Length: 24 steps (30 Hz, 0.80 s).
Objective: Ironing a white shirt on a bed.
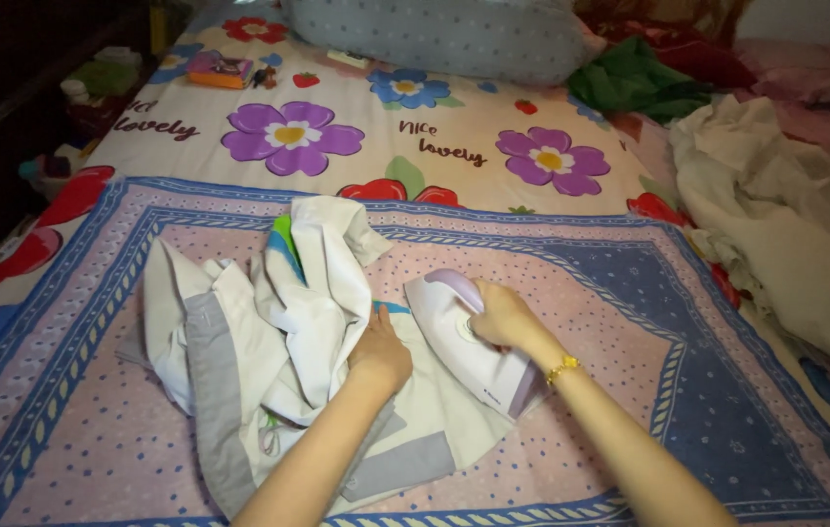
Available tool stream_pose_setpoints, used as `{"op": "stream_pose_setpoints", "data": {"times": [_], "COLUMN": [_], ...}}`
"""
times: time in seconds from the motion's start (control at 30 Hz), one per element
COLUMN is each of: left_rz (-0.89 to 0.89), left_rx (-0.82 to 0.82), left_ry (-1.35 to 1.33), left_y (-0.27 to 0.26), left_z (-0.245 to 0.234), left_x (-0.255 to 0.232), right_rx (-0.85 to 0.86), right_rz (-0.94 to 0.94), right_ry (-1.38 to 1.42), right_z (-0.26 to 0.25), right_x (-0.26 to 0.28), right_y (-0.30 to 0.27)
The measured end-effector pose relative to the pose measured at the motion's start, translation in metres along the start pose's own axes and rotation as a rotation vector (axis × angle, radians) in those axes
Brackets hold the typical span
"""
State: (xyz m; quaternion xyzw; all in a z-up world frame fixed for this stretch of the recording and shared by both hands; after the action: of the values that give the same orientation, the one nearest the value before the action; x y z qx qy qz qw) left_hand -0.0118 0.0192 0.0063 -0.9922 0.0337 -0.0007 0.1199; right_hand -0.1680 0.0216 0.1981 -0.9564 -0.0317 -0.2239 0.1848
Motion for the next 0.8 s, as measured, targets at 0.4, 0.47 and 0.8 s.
{"op": "stream_pose_setpoints", "data": {"times": [0.4, 0.47, 0.8], "left_rz": [0.027, 0.037, 0.161], "left_rx": [-0.018, -0.027, -0.583], "left_ry": [0.061, 0.093, -0.165], "left_y": [0.011, 0.004, 0.034], "left_z": [-0.004, -0.017, -0.004], "left_x": [0.006, 0.004, -0.013], "right_rx": [-0.383, -0.4, -0.398], "right_rz": [-0.015, 0.003, -0.301], "right_ry": [-0.267, -0.238, -0.156], "right_z": [-0.005, -0.011, -0.044], "right_x": [-0.069, -0.092, -0.135], "right_y": [0.049, 0.068, 0.051]}}
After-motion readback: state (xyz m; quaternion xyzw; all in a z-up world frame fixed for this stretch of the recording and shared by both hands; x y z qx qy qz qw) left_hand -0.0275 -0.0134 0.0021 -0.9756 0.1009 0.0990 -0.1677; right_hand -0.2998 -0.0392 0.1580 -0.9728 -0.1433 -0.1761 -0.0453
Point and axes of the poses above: each hand's wrist, its own y-axis towards the middle knuckle, its own z-axis out of the palm, x = y × z, the point moved 3 cm from there along y, towards the middle knuckle, and after that the axes turned 8 degrees about z, right-handed, at the moved point
